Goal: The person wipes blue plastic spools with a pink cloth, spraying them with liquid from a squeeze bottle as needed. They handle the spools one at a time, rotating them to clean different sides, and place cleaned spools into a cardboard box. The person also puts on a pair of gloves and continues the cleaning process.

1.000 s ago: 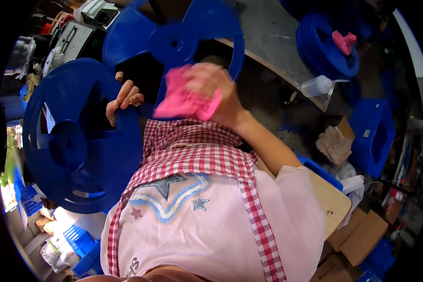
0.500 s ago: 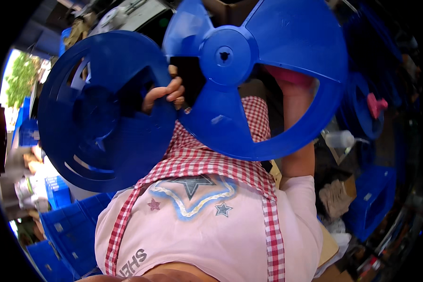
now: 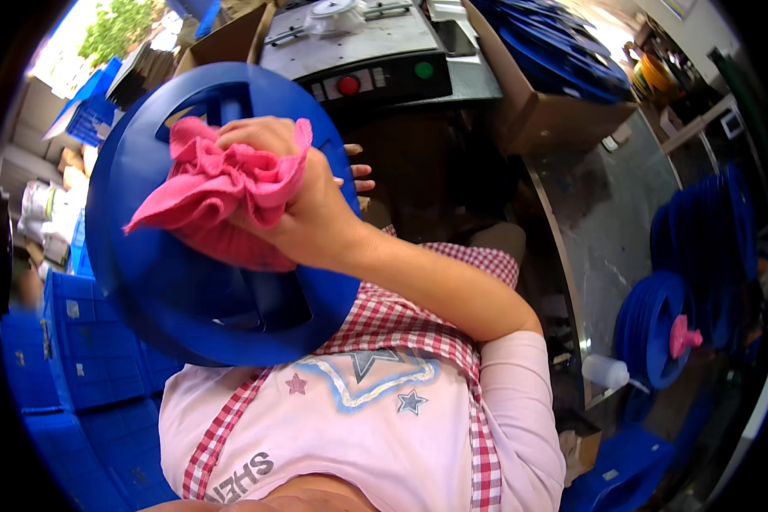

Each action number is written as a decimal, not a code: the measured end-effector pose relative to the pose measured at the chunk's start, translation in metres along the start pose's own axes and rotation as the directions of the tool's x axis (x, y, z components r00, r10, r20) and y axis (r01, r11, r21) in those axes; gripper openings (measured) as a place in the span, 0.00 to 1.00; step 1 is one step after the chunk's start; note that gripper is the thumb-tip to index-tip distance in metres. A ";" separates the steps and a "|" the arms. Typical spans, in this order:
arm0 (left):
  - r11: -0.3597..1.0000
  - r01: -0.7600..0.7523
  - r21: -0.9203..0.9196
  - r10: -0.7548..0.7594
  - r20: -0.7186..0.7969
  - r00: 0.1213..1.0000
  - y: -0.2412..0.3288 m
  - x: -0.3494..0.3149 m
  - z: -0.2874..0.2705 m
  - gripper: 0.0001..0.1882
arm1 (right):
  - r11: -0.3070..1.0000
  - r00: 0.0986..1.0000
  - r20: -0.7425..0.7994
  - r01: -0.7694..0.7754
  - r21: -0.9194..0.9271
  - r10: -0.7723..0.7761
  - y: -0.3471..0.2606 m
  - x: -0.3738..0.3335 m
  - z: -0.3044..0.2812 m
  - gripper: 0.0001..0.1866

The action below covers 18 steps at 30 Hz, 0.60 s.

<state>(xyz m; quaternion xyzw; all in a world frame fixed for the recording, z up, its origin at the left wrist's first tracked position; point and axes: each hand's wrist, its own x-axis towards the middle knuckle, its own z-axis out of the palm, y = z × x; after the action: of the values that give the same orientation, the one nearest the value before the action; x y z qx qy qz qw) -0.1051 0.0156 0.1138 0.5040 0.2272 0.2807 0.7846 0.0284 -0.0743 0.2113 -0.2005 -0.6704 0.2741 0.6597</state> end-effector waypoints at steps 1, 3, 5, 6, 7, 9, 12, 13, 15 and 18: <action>1.000 -0.006 0.001 0.006 -0.025 1.000 0.005 -0.007 -0.007 0.23 | 1.000 1.000 0.016 -0.003 0.022 0.002 0.004 0.003 0.008 0.26; 1.000 -0.018 0.015 0.019 -0.114 0.993 0.019 -0.029 -0.024 0.23 | 0.990 0.988 0.085 0.136 -0.050 -0.131 0.000 0.015 0.032 0.24; 0.999 -0.027 0.020 0.030 -0.180 0.983 0.031 -0.043 -0.044 0.22 | 0.980 0.974 0.105 0.196 0.043 -0.199 0.009 0.018 0.057 0.20; 0.998 -0.048 0.040 0.056 -0.252 0.966 0.043 -0.064 -0.051 0.22 | 0.968 0.968 0.120 0.205 0.142 -0.222 0.004 0.021 0.071 0.19; 0.996 -0.068 0.061 0.084 -0.323 0.943 0.054 -0.082 -0.060 0.22 | 0.948 0.961 0.132 0.208 0.240 -0.244 -0.002 0.023 0.081 0.18; 0.994 -0.071 0.085 0.096 -0.345 0.934 0.070 -0.071 -0.085 0.21 | 0.961 0.958 0.155 0.212 0.177 -0.240 0.011 0.026 0.085 0.15; 0.988 -0.072 0.139 0.126 -0.436 0.891 0.094 -0.080 -0.114 0.21 | 0.942 0.938 0.231 0.189 0.278 -0.257 0.029 0.034 0.096 0.14; 0.984 -0.069 0.164 0.140 -0.477 0.868 0.105 -0.088 -0.122 0.20 | 0.945 0.940 0.232 0.187 0.267 -0.251 0.036 0.040 0.095 0.15; 0.972 -0.048 0.231 0.180 -0.597 0.782 0.131 -0.120 -0.136 0.20 | 0.943 0.939 0.248 0.165 0.291 -0.240 0.050 0.052 0.089 0.17; 0.949 0.025 0.313 0.207 -0.683 0.700 0.167 -0.127 -0.187 0.19 | 0.992 0.974 0.221 -0.077 0.104 0.053 0.094 0.042 0.043 0.22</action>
<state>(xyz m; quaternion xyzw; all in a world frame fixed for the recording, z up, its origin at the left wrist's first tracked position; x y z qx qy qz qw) -0.3539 0.1110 0.2037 0.4804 0.5251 0.4537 0.5363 -0.0257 0.0203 0.1852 -0.1539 -0.7153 0.3528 0.5832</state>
